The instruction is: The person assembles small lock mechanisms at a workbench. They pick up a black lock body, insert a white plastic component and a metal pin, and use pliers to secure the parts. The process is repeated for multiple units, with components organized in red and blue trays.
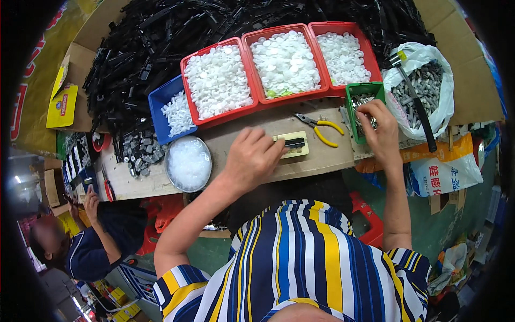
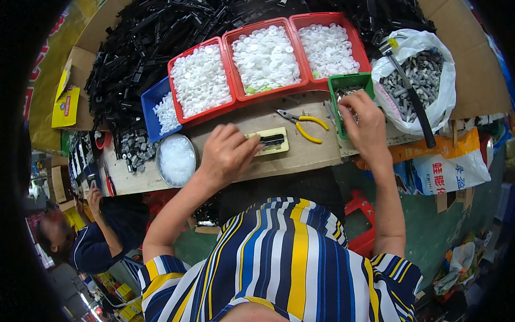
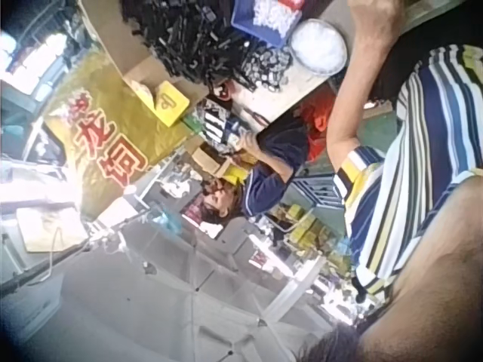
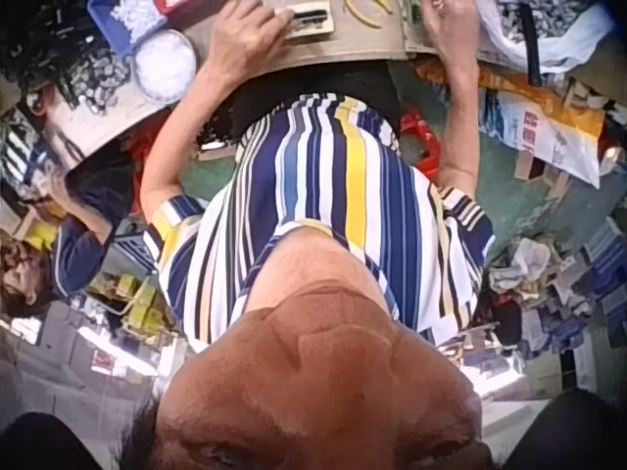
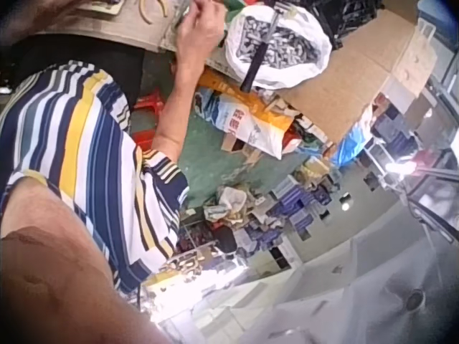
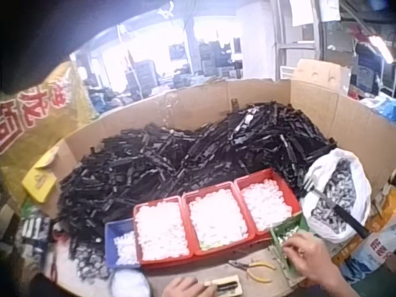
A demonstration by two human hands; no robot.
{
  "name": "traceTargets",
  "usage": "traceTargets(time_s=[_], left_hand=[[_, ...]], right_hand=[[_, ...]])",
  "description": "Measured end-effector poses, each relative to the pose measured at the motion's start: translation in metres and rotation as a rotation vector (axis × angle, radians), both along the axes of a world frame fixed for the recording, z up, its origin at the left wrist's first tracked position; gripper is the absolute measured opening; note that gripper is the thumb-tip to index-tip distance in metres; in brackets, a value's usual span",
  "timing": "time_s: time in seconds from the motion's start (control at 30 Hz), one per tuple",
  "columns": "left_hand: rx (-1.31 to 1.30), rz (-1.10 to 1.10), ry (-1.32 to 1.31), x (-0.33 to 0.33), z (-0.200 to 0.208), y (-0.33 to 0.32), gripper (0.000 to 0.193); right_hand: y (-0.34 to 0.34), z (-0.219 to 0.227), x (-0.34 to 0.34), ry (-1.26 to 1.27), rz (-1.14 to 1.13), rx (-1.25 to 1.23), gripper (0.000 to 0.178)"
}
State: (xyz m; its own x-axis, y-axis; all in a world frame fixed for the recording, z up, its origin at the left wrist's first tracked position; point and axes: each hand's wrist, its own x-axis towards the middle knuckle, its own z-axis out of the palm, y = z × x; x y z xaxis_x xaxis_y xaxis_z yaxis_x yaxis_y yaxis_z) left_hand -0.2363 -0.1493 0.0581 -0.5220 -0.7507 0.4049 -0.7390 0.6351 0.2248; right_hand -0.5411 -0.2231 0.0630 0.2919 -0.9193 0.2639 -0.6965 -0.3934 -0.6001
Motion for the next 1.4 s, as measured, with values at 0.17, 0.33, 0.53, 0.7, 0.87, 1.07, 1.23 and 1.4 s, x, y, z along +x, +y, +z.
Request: traceTargets(time_s=[0.17, 0.33, 0.53, 0.7, 0.87, 1.07, 1.23, 1.4], left_hand=[[-0.026, -0.080, 0.193, -0.041, 0.005, -0.087, 0.012], [0.000, -0.097, 0.233, -0.101, -0.018, -0.175, 0.008], [0.010, -0.058, 0.039, -0.133, -0.034, -0.205, 0.009], [0.056, -0.085, 0.172, -0.129, -0.036, -0.203, 0.008], [0.535, -0.007, 0.692, -0.110, 0.005, -0.162, 0.010], [1.381, -0.043, 1.509, -0.077, 0.003, -0.097, 0.017], [1.501, -0.077, 1.720, -0.069, 0.000, -0.066, 0.018], [1.362, -0.056, 1.678, -0.062, -0.002, -0.058, 0.018]], right_hand=[[-0.003, -0.020, -0.030, 0.283, -0.048, 0.091, 0.011], [-0.006, -0.017, -0.023, 0.274, -0.041, 0.105, 0.009], [-0.003, -0.015, -0.027, 0.184, -0.116, 0.107, 0.010], [-0.001, -0.011, -0.029, 0.089, -0.127, 0.113, 0.010], [-0.002, 0.006, -0.009, -0.203, -0.092, -0.036, 0.006], [0.000, 0.030, 0.037, -0.315, 0.032, -0.103, 0.006], [0.003, 0.029, 0.050, -0.264, 0.119, -0.103, 0.009], [0.008, 0.036, 0.060, -0.211, 0.144, -0.087, 0.010]])
